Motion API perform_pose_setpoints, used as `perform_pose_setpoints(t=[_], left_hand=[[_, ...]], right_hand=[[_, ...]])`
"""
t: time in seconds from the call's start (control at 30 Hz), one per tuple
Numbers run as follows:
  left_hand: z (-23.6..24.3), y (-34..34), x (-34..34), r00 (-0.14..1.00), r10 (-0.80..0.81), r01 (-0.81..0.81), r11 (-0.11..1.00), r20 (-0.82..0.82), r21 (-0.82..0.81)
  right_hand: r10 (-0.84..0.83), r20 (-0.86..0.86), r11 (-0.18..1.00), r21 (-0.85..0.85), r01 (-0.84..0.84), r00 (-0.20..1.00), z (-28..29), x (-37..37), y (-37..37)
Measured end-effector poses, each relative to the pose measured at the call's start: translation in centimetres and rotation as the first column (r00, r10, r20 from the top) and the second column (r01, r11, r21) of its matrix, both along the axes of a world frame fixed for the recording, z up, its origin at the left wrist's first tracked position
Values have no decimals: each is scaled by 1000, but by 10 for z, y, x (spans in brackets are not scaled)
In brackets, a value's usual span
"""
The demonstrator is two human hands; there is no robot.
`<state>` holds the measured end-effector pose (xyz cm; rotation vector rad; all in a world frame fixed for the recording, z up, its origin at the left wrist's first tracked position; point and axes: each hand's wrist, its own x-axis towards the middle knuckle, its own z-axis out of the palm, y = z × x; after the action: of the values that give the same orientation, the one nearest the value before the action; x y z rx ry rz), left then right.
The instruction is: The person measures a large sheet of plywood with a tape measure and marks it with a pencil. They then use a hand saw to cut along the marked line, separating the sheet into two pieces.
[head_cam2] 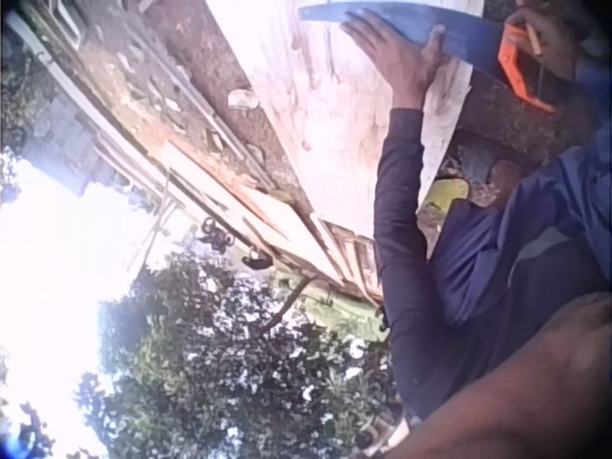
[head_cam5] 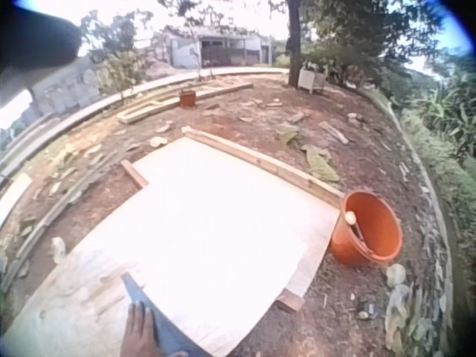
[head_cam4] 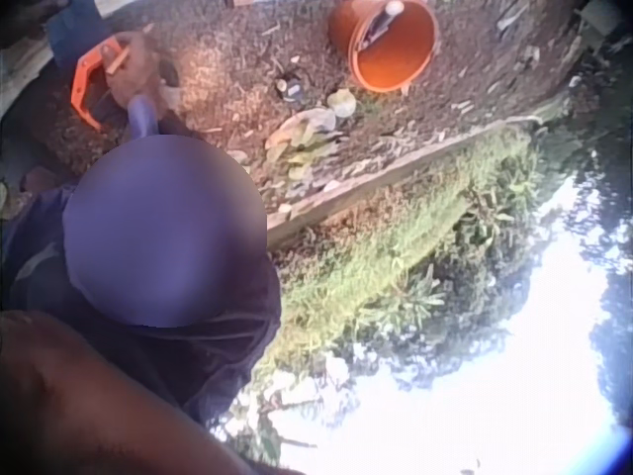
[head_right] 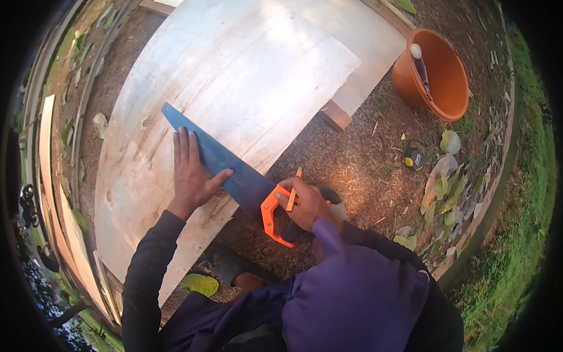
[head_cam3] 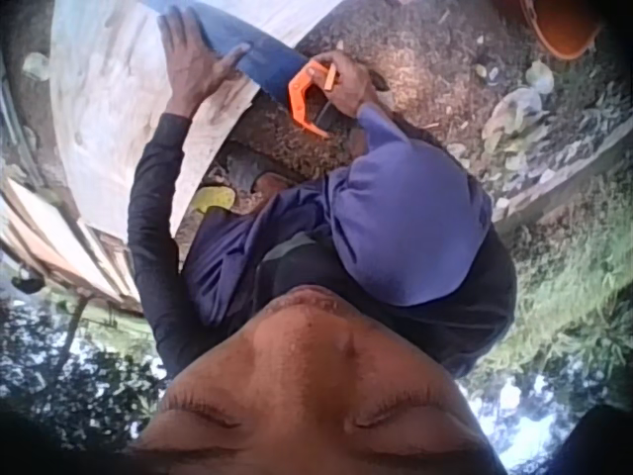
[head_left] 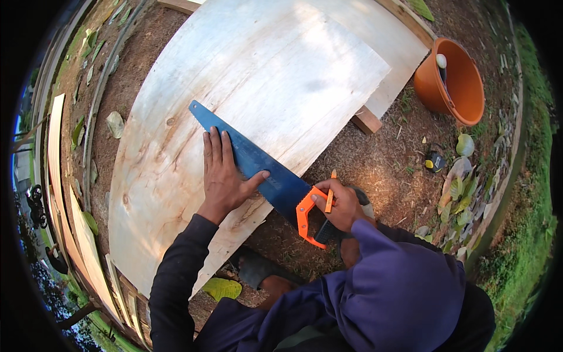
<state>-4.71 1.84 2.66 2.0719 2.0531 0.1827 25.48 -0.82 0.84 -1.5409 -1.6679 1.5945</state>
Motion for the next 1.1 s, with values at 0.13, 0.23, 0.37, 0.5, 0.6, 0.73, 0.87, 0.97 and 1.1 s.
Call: perform_pose_setpoints(t=[0.13, 0.23, 0.37, 0.5, 0.6, 0.73, 0.87, 0.97, 1.1], left_hand=[[-3, 6, -3, 1000, -17, 17, 999, -1, 34], [-5, 7, -4, 1000, -25, 25, 998, -9, 66], [-1, 9, -4, 1000, -4, 6, 998, -29, 63], [-3, 13, -7, 1000, -3, 4, 998, -24, 62], [-5, 13, -9, 999, -2, 5, 998, -41, 64], [-3, 18, -11, 1000, 7, -6, 999, -23, 33], [-2, 20, -16, 1000, 18, -17, 1000, -25, 20], [-2, 22, -18, 999, 25, -25, 1000, -20, 9], [-4, 23, -19, 1000, 18, -18, 1000, -26, 10]], right_hand=[[-18, -8, 1000, 2, 18, 1000, -1, -4, 2], [-30, -9, 996, 79, 31, 999, -7, -6, 3], [-22, -43, 999, 41, 23, 999, 1, -8, 10], [-11, -39, 997, 80, 14, 999, 0, -11, 13], [-12, -48, 997, 72, 15, 999, -1, -12, 14], [-11, -83, 998, 65, 17, 996, 3, -14, 18], [-9, -118, 999, 37, 13, 993, 8, -19, 24], [2, -97, 998, 59, 4, 995, 9, -20, 26], [-8, -94, 993, 115, 19, 996, 3, -21, 24]])
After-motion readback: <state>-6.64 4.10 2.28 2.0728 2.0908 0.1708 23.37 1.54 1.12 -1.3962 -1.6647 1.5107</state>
